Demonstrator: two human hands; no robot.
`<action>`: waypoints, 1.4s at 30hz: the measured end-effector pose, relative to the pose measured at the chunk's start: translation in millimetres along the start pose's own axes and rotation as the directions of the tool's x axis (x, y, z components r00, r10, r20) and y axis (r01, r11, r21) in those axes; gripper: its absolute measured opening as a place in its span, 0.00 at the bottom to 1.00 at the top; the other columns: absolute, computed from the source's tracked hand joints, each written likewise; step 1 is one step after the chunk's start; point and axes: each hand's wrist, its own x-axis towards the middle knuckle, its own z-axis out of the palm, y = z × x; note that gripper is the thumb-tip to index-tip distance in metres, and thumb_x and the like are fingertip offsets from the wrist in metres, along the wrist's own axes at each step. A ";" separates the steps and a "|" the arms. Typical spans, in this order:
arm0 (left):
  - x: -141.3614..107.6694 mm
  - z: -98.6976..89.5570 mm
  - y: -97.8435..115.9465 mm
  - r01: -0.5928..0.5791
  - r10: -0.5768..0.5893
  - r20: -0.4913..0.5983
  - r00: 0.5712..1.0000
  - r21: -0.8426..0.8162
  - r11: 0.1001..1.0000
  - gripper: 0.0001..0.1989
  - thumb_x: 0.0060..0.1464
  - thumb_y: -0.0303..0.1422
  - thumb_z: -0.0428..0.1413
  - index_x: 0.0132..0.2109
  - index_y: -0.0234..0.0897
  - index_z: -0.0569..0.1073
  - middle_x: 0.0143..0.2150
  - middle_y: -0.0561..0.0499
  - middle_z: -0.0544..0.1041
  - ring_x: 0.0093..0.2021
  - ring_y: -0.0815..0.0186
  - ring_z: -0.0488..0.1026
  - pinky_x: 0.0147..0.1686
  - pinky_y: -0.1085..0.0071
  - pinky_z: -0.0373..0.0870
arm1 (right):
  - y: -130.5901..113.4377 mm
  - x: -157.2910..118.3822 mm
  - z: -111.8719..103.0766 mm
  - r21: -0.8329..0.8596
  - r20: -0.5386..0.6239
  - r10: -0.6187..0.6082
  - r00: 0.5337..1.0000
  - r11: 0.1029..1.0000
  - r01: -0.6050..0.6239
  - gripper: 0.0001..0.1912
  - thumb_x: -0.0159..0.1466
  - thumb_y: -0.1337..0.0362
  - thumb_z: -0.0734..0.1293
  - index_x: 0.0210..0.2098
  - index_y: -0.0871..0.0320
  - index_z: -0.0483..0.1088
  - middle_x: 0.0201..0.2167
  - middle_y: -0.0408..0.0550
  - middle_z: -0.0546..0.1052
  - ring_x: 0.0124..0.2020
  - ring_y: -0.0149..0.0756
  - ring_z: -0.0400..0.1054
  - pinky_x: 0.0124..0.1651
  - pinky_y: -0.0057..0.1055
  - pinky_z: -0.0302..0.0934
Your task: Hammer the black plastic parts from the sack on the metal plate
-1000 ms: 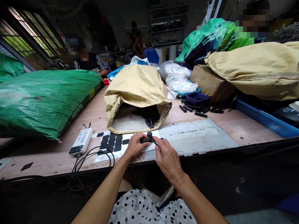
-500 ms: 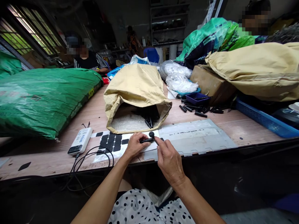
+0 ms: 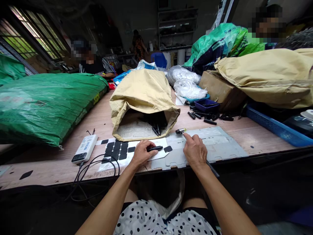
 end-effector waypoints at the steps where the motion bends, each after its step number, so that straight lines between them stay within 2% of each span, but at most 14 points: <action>1: 0.0 0.0 -0.2 -0.001 0.001 0.000 1.000 0.001 1.000 0.07 0.49 0.33 0.66 0.38 0.42 0.79 0.39 0.53 0.79 0.45 0.60 0.70 0.46 0.64 0.63 | 3.3 6.1 4.3 -0.033 0.010 0.001 1.000 0.999 -0.001 0.22 0.67 0.69 0.63 0.58 0.49 0.75 0.37 0.49 0.71 0.39 0.37 0.64 0.37 0.32 0.51; 12: 1.7 2.1 -5.7 -0.033 0.033 -0.005 0.999 -0.010 0.999 0.07 0.52 0.35 0.65 0.38 0.42 0.79 0.39 0.53 0.78 0.44 0.60 0.70 0.46 0.65 0.63 | -5.4 31.7 30.0 -0.171 -0.028 -0.044 0.999 0.985 0.039 0.22 0.68 0.66 0.60 0.59 0.50 0.71 0.43 0.54 0.70 0.43 0.43 0.61 0.39 0.36 0.48; 17: -16.3 -14.0 11.0 -0.063 0.060 -0.024 0.998 -0.219 0.974 0.10 0.62 0.40 0.56 0.41 0.40 0.78 0.40 0.50 0.78 0.43 0.61 0.70 0.46 0.65 0.64 | -6.3 30.5 28.3 -0.188 -0.009 -0.046 0.999 0.981 0.043 0.21 0.68 0.65 0.60 0.60 0.51 0.70 0.43 0.55 0.70 0.45 0.45 0.61 0.39 0.36 0.49; 19: -38.8 -20.3 27.4 -0.036 0.073 0.085 0.994 -0.367 0.929 0.12 0.64 0.41 0.55 0.44 0.40 0.78 0.41 0.50 0.78 0.43 0.62 0.71 0.46 0.67 0.65 | -6.8 30.2 27.7 -0.194 -0.016 -0.050 0.999 0.980 0.046 0.21 0.68 0.65 0.60 0.59 0.52 0.70 0.43 0.55 0.70 0.45 0.45 0.62 0.39 0.36 0.49; 21: -67.5 -16.1 41.3 0.044 0.124 0.307 0.943 -0.488 0.872 0.14 0.63 0.43 0.57 0.46 0.40 0.79 0.40 0.51 0.79 0.40 0.64 0.72 0.42 0.70 0.66 | -7.3 29.9 27.5 -0.199 -0.022 -0.054 0.998 0.979 0.048 0.21 0.68 0.65 0.60 0.59 0.52 0.69 0.43 0.55 0.70 0.45 0.45 0.62 0.39 0.36 0.49; 22: -82.2 -8.2 44.7 0.101 0.153 0.432 0.889 -0.511 0.853 0.15 0.61 0.44 0.58 0.46 0.40 0.80 0.38 0.52 0.79 0.38 0.65 0.72 0.39 0.71 0.65 | -7.5 29.8 27.5 -0.201 -0.023 -0.056 0.998 0.978 0.050 0.21 0.68 0.65 0.60 0.59 0.52 0.69 0.44 0.55 0.70 0.45 0.45 0.62 0.39 0.36 0.49; 25: -117.3 36.9 34.5 0.278 0.085 0.676 0.732 -0.411 0.868 0.14 0.53 0.42 0.64 0.42 0.39 0.82 0.31 0.54 0.77 0.31 0.68 0.69 0.31 0.73 0.62 | -7.5 29.6 27.8 -0.206 -0.019 -0.058 0.998 0.977 0.053 0.21 0.68 0.65 0.60 0.59 0.52 0.69 0.44 0.55 0.70 0.45 0.45 0.62 0.39 0.36 0.49; 27: -128.5 74.4 14.1 0.450 -0.148 0.697 0.701 -0.271 0.851 0.10 0.49 0.36 0.65 0.40 0.38 0.81 0.29 0.54 0.76 0.31 0.66 0.70 0.32 0.72 0.63 | -7.1 29.6 28.2 -0.207 -0.016 -0.062 0.998 0.977 0.058 0.21 0.68 0.66 0.60 0.60 0.53 0.69 0.44 0.55 0.70 0.45 0.46 0.62 0.39 0.37 0.49; 29: -130.7 105.4 -8.7 0.649 -0.441 0.639 0.630 -0.121 0.751 0.06 0.51 0.35 0.63 0.33 0.37 0.80 0.26 0.53 0.76 0.32 0.63 0.73 0.34 0.70 0.66 | -6.7 29.6 28.5 -0.208 -0.018 -0.068 0.998 0.976 0.062 0.21 0.68 0.66 0.60 0.60 0.53 0.68 0.44 0.55 0.70 0.46 0.46 0.62 0.39 0.37 0.49; 32: -125.4 129.4 -33.5 0.784 -0.674 0.530 0.515 0.026 0.620 0.16 0.56 0.39 0.58 0.24 0.37 0.74 0.24 0.50 0.74 0.34 0.58 0.76 0.38 0.66 0.67 | -6.2 29.6 29.0 -0.207 -0.025 -0.070 0.997 0.976 0.063 0.21 0.68 0.66 0.60 0.59 0.53 0.68 0.44 0.55 0.70 0.46 0.46 0.62 0.39 0.36 0.48; 35: -120.4 134.1 -43.3 0.785 -0.687 0.506 0.522 0.031 0.619 0.18 0.60 0.42 0.55 0.25 0.38 0.75 0.26 0.48 0.75 0.36 0.57 0.76 0.40 0.65 0.68 | -6.3 29.6 29.0 -0.201 -0.026 -0.065 0.998 0.978 0.059 0.21 0.68 0.66 0.61 0.60 0.53 0.68 0.44 0.55 0.70 0.46 0.46 0.62 0.39 0.36 0.48; 38: -120.0 130.6 -37.9 0.754 -0.649 0.494 0.578 -0.019 0.657 0.11 0.59 0.41 0.57 0.36 0.39 0.79 0.30 0.50 0.77 0.37 0.60 0.75 0.40 0.67 0.67 | -6.7 29.4 28.7 -0.201 -0.022 -0.063 0.998 0.978 0.057 0.21 0.68 0.65 0.61 0.60 0.53 0.68 0.44 0.55 0.70 0.46 0.46 0.62 0.39 0.36 0.49; 40: -119.6 120.8 -22.7 0.700 -0.557 0.542 0.630 -0.086 0.708 0.11 0.56 0.39 0.60 0.43 0.40 0.80 0.30 0.52 0.76 0.34 0.63 0.73 0.36 0.69 0.66 | -6.9 29.3 28.6 -0.203 -0.023 -0.063 0.998 0.977 0.057 0.21 0.68 0.65 0.60 0.60 0.53 0.68 0.44 0.55 0.70 0.46 0.46 0.62 0.39 0.37 0.49; 42: -114.2 101.0 2.1 0.613 -0.369 0.656 0.659 -0.184 0.768 0.14 0.52 0.38 0.62 0.44 0.37 0.80 0.30 0.53 0.75 0.29 0.67 0.69 0.32 0.71 0.64 | -7.0 29.1 28.7 -0.205 -0.025 -0.063 0.998 0.977 0.056 0.21 0.68 0.65 0.61 0.60 0.53 0.68 0.44 0.55 0.70 0.46 0.46 0.62 0.39 0.37 0.50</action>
